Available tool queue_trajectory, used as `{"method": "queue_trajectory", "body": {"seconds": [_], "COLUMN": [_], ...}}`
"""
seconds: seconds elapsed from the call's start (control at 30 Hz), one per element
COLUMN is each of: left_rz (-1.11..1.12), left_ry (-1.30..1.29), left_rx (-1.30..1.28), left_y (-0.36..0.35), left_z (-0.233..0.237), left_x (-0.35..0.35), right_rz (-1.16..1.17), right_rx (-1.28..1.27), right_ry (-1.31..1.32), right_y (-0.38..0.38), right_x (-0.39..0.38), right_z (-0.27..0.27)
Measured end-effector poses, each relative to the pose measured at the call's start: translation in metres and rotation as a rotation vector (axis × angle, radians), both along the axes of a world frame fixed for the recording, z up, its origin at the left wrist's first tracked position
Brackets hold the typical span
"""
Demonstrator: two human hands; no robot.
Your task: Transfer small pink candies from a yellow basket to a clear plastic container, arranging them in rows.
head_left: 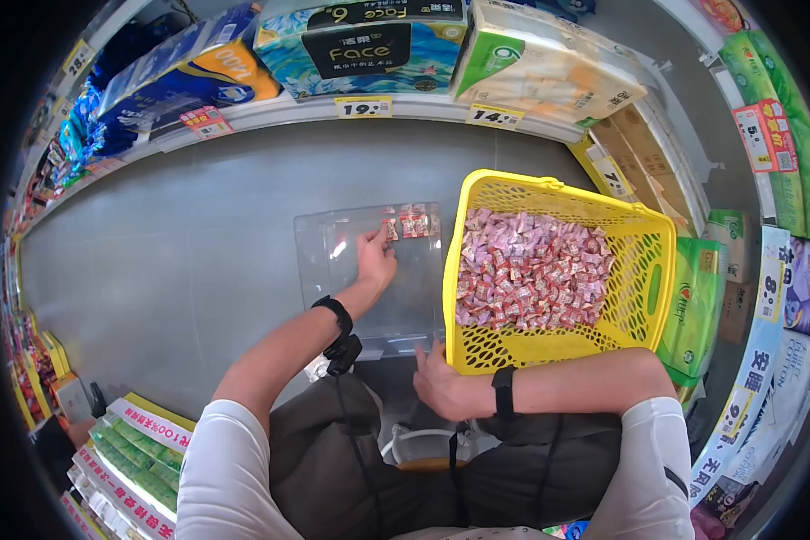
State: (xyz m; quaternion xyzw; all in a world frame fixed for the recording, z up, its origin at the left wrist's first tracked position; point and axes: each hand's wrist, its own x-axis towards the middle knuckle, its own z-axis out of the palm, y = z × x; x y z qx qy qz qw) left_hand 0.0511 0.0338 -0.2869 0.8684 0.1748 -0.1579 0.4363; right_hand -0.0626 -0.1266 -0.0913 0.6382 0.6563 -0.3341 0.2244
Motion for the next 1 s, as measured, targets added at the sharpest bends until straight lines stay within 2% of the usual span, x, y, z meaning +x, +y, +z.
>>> {"method": "queue_trajectory", "body": {"seconds": [0.1,0.17,0.2,0.27,0.3,0.37,0.5,0.63,0.67,0.73,0.77,0.83,0.87,1.0], "left_rz": [-0.035,0.015,0.017,0.028,0.029,-0.074,-0.021,-0.041,-0.072,-0.094,-0.110,-0.147,-0.180,-0.193], "left_ry": [-0.005,0.000,0.000,-0.028,-0.027,-0.037,-0.033,-0.042,-0.037,-0.027,-0.018,-0.019,-0.022,-0.009], "left_rx": [-0.064,-0.172,-0.174,-0.257,-0.257,-0.197,-0.245,-0.214,-0.180,-0.170,-0.162,-0.137,-0.113,-0.155], "left_y": [0.002,0.000,-0.001,0.000,0.001,0.004,0.005,0.006,0.007,0.009,0.010,0.009,0.009,0.009], "left_z": [0.005,0.003,0.003,0.004,0.003,0.001,-0.006,0.002,0.002,-0.002,-0.004,0.008,0.014,0.016], "left_x": [0.002,0.003,0.003,0.003,0.002,0.002,0.000,-0.001,-0.001,-0.002,-0.003,-0.003,-0.003,-0.004], "right_rz": [-0.092,-0.350,-0.348,-0.388,-0.386,-0.593,-1.114,-1.810,-1.814,-1.844,-1.849,-1.410,-1.476,-1.490], "right_rx": [0.108,0.492,0.490,0.709,0.708,0.971,1.258,0.822,0.824,0.451,0.451,0.557,0.401,0.445], "right_ry": [0.145,0.366,0.365,0.659,0.661,0.710,0.664,0.508,0.507,0.450,0.452,0.371,0.457,0.479], "right_y": [-0.003,-0.007,-0.007,-0.010,-0.012,-0.022,-0.053,-0.086,-0.095,-0.114,-0.122,-0.128,-0.132,-0.122], "right_x": [0.004,0.006,0.013,0.029,0.040,0.065,0.101,0.128,0.126,0.119,0.113,0.099,0.095,0.089], "right_z": [-0.004,-0.013,-0.010,-0.005,0.008,0.038,0.024,-0.043,-0.061,-0.091,-0.102,-0.103,-0.103,-0.102]}}
